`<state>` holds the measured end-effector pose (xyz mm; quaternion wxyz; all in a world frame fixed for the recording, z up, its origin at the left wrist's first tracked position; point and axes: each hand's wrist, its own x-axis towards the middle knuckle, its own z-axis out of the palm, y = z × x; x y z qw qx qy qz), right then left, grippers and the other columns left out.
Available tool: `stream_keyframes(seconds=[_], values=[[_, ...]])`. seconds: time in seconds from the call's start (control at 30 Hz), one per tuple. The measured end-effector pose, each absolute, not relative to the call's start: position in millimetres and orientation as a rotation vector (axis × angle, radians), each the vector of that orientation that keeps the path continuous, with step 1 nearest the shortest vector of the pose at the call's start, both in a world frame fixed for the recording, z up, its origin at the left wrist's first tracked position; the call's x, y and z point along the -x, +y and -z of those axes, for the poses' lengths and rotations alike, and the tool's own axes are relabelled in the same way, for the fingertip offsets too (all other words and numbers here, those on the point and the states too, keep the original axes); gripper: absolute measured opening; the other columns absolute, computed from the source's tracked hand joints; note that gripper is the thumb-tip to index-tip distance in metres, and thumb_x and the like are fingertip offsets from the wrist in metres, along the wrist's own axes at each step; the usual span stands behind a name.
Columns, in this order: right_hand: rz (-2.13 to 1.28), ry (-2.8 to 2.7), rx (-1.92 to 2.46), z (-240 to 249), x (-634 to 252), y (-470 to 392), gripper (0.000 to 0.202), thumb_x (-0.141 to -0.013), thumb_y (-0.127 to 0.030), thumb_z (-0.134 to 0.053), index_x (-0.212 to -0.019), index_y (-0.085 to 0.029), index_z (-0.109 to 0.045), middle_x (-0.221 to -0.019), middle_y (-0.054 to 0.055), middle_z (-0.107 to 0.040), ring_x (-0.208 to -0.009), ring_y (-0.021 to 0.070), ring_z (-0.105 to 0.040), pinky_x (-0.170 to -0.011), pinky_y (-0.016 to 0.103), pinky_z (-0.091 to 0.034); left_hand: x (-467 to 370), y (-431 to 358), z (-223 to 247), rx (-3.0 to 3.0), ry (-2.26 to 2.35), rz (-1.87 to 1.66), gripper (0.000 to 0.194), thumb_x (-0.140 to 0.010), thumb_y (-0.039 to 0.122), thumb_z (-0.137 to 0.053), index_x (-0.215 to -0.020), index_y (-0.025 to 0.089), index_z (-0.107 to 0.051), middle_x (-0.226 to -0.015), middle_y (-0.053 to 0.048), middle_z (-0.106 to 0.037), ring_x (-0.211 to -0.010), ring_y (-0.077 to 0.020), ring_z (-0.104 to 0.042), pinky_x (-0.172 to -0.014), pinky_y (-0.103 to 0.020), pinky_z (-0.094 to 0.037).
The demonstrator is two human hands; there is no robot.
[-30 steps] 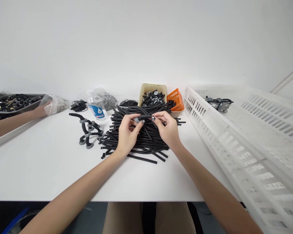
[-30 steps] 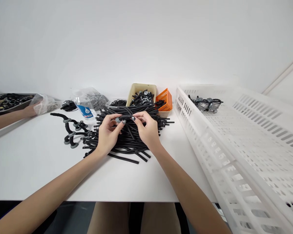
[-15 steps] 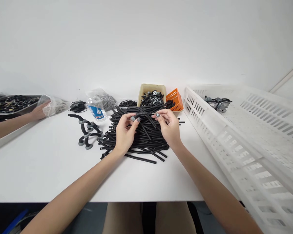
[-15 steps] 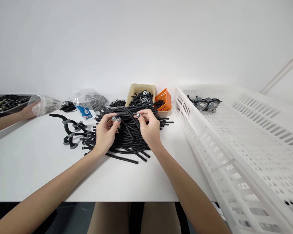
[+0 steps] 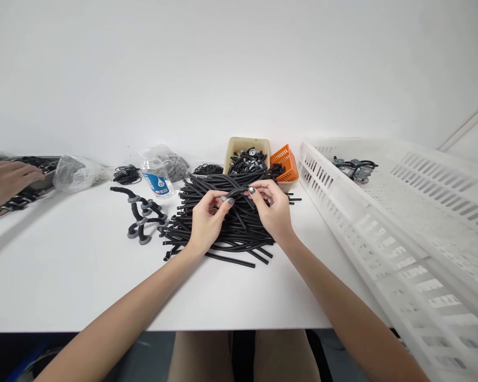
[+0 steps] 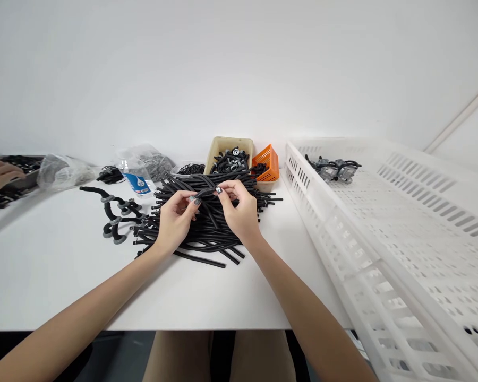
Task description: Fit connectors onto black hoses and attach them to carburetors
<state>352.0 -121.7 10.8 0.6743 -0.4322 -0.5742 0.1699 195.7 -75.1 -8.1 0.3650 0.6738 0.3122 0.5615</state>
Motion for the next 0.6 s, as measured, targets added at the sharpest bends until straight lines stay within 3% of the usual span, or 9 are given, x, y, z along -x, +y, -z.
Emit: stream_keyframes(seconds=[0.33, 0.6], values=[[-0.339, -1.183, 0.876, -13.9, -351.5, -123.2, 0.011, -0.094, -0.033, -0.055, -0.094, -0.022, -0.053, -0.094, 0.006, -0.071, -0.086, 0.0173, -0.069, -0.082, 0.033, -0.054, -195.3, -73.4, 7.9, -1.715, 0.822, -1.484, 0.029, -0.086, 0.046, -0.065, -0.094, 0.018, -0.065, -0.066, 0.003, -0.054, -0.056, -0.0096, -0.051, -0.052, -0.020, -0.043], [-0.353, -1.113, 0.926, -14.7, -353.8, -120.7, 0.006, -0.090, -0.025, -0.052, -0.095, -0.023, -0.050, -0.087, 0.002, -0.067, -0.074, 0.0132, -0.064, -0.073, 0.029, -0.053, -196.3, -75.4, 6.2, -1.712, 0.817, -1.529, 0.028, -0.080, 0.037, -0.073, -0.099, 0.019, -0.064, -0.075, 0.002, -0.057, -0.063, -0.0092, -0.053, -0.057, -0.020, -0.046]])
